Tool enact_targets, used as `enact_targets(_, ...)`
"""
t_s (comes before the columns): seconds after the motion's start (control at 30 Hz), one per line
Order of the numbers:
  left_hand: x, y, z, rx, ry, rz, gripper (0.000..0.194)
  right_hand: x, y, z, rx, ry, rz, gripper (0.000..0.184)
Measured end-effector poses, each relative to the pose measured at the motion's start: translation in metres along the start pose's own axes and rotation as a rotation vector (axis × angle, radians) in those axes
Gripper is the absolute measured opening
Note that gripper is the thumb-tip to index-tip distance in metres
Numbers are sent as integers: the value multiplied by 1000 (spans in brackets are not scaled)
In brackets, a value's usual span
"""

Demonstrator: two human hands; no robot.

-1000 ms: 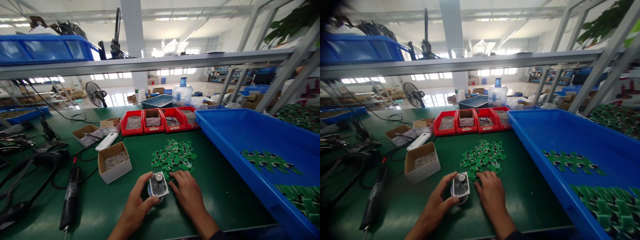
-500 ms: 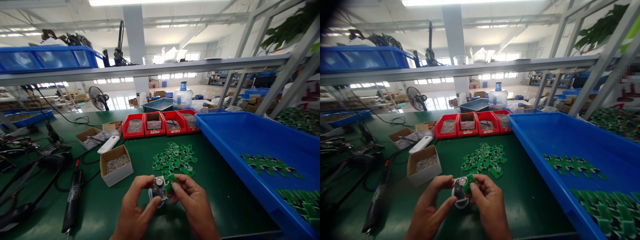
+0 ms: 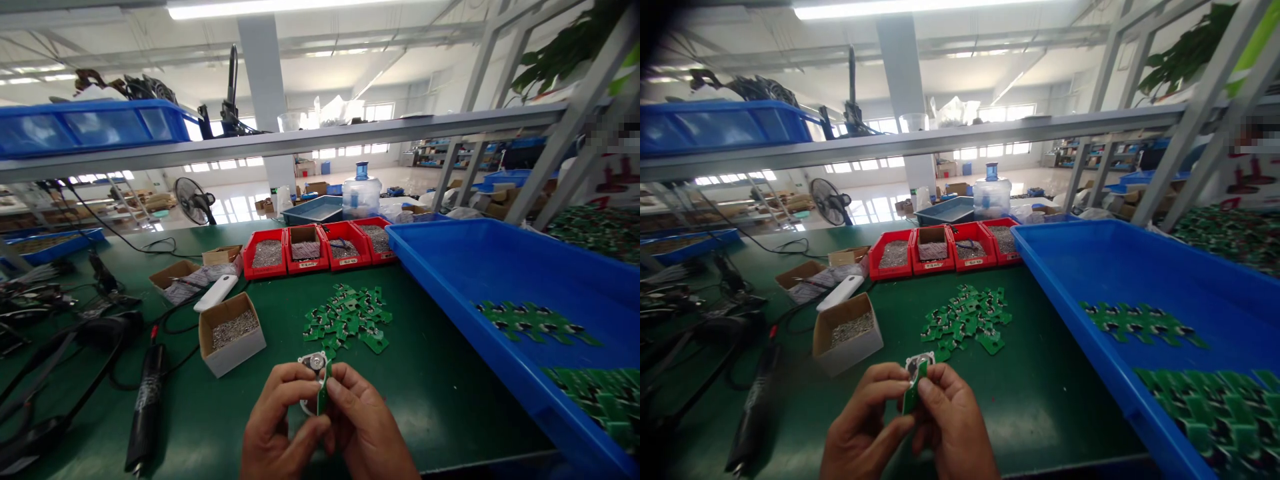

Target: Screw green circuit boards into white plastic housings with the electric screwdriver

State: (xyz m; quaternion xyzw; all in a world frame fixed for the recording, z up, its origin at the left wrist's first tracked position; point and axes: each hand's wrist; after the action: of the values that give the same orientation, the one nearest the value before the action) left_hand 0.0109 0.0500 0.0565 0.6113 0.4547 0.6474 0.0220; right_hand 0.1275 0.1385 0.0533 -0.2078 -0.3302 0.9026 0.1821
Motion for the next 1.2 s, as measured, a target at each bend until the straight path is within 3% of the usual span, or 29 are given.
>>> enact_targets(0.23,0,4,4,-38,41,66,9,1,6,-6,-451,74,-159,43)
enact_targets(0.4,3,-1,-6,242,143,76,11,-1,-4,-9,-848,248,-309,27)
enact_targets(0.47,7,-6,-14,400,133,82,9,1,-15,-16,-1050,321,-409,50)
enact_targets(0.57,12,-15,-19,575,14,168,9,10,-28,-31,-1237,224,-436,87)
enact_targets(0.63,12,-19,-15,630,-72,248,12,16,-33,-38,-1288,107,-373,90)
enact_targets(0.73,8,-22,-2,697,-174,297,13,23,-33,-40,-1270,0,-306,77)
enact_targets(0.8,5,-22,7,726,-206,294,13,25,-32,-39,-1240,-31,-314,70)
enact_targets(0.9,2,-21,15,708,-224,259,12,24,-32,-39,-1222,-37,-313,72)
enact_targets(1.0,-4,-18,11,649,-252,222,18,24,-36,-39,-1220,-40,-294,75)
enact_targets(1.07,-8,-18,4,612,-211,175,23,24,-38,-38,-1230,-36,-286,72)
enact_targets(1.2,-12,-21,-12,556,-145,-60,24,24,-42,-36,-1273,-39,-304,71)
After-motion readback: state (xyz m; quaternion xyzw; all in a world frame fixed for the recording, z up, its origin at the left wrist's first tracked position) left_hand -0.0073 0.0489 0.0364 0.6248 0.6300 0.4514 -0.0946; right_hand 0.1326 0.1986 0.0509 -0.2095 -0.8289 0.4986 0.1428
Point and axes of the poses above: each hand's wrist, its own x-axis towards the middle knuckle, its own z-axis out of the palm, y = z × x, and after that the axes turned 12 degrees about z, right-handed
